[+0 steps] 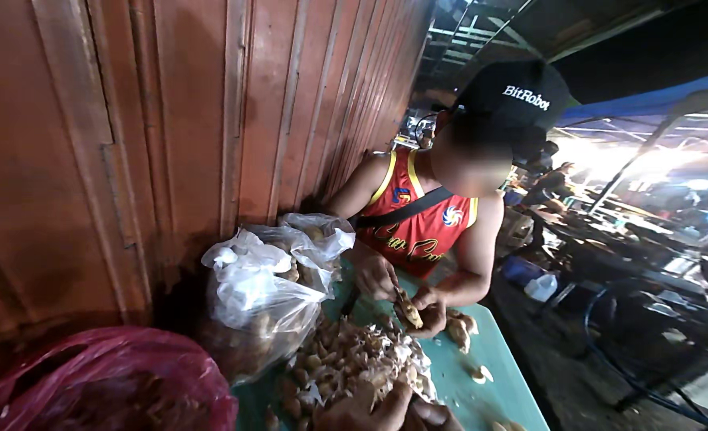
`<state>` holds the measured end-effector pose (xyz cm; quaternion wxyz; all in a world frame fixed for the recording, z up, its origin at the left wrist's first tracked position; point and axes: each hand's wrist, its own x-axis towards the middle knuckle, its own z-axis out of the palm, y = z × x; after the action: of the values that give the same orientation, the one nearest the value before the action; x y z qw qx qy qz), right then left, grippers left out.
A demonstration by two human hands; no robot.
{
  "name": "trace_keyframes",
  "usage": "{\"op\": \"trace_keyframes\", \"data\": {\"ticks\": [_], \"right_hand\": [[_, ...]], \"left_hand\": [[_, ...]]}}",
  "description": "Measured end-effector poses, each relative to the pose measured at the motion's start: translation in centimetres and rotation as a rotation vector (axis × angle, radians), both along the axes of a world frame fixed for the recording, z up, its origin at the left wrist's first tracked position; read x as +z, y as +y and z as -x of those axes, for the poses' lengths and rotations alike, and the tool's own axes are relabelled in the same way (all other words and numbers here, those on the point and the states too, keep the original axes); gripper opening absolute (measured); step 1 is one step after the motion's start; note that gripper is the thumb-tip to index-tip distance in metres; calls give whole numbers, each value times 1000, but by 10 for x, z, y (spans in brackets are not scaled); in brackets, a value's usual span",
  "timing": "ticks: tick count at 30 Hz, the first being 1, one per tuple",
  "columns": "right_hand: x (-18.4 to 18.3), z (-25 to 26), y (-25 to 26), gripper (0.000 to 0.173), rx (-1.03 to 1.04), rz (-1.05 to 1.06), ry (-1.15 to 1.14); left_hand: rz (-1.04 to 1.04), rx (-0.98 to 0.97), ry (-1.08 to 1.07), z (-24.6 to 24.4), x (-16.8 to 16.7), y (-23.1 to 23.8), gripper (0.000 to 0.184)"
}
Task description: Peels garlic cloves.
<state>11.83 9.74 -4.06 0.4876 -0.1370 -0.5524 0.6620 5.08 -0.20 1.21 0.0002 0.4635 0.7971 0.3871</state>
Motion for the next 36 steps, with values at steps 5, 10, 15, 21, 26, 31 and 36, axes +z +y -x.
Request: {"op": "trace_keyframes", "data": {"ticks": [5,10,15,21,26,31,36], "right_hand": [[2,0,0,24,35,-62,54],[7,-3,3,22,117,72,147],[6,-2,6,28,93,74,111],[-4,2,12,30,23,-177,100],[-5,2,12,28,-11,-263,66],[1,2,6,18,-117,-221,19],[15,3,-2,27,-105,-200,33]], "left_hand": [[-76,64,-81,13,-3,-3,36],[-102,135,-75,22,-1,-7,37],[-142,43,-45,10,-2,-2,44],[-110,-27,-12,3,-8,1,39],[-116,-84,-28,4,-10,1,39],[-134,-93,-23,4,-11,1,37],[-159,-80,-27,4,-9,0,37]]}}
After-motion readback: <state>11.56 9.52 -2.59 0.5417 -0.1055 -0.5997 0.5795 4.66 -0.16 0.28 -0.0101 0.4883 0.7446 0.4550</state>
